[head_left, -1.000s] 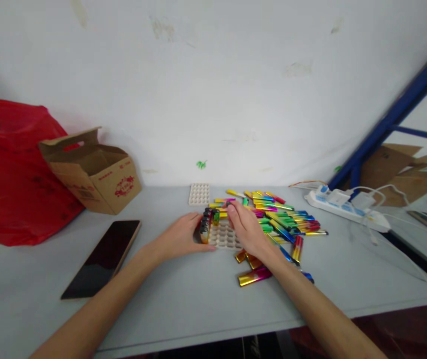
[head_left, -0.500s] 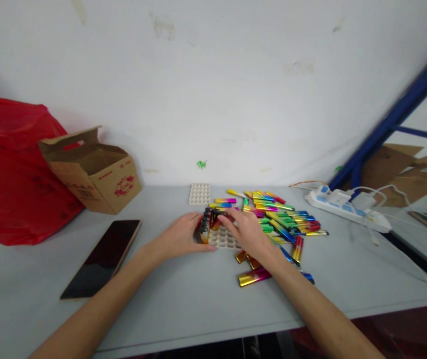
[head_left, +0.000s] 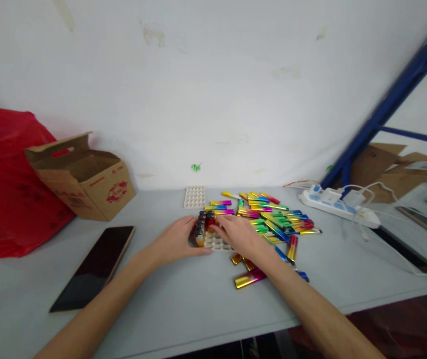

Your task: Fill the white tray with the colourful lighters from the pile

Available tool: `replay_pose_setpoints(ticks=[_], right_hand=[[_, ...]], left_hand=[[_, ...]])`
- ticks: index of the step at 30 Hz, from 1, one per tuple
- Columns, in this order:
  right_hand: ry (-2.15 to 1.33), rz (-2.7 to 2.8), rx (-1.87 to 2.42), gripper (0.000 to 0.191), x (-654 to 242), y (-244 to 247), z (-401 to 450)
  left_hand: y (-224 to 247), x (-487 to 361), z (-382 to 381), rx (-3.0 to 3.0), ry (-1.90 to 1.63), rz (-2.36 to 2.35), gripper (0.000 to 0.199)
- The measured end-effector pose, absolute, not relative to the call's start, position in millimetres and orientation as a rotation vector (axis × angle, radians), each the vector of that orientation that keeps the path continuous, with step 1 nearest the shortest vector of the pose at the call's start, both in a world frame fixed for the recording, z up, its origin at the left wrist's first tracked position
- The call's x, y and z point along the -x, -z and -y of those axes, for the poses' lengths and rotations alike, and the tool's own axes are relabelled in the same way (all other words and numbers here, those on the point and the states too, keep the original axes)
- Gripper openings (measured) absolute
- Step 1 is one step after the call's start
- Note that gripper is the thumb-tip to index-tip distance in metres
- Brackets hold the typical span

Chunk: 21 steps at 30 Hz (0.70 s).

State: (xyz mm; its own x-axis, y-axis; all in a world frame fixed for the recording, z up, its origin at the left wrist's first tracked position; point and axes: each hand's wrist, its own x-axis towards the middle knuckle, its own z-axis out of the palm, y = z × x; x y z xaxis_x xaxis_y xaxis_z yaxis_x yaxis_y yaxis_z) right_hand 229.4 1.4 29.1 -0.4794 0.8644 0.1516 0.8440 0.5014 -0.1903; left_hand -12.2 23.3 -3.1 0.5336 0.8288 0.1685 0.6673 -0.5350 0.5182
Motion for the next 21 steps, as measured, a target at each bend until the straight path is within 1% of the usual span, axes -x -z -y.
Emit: replay_pose_setpoints(ticks=[5,7,10,12,16,21], right_hand=[[-0.111,2.378,1.436,0.037,-250,-26,-9],[-0.053,2.266,1.48,0.036,-267,-25,-18],[0.049,2.12,1.562,0.028,-301,-23,-42],[0.086,2.064,1.674,0.028,-325,-24,-63],[0.022,2.159,1.887,0.037,-361,-28,-101],[-0.049,2.185,1.98,0.032,-373,-24,-122]], left_hand=[[0,12,-23,-2.351,-0.52,-1.274,0.072],[-1,12,-23,-2.352,-0.513,-1.289,0.075],[-2,12,-22,-2.359,-0.495,-1.319,0.078],[-3,12,-22,-2.351,-0.487,-1.326,0.079],[-5,11,-21,-2.327,-0.475,-1.331,0.079],[-2,13,-22,-2.348,-0.483,-1.312,0.078]])
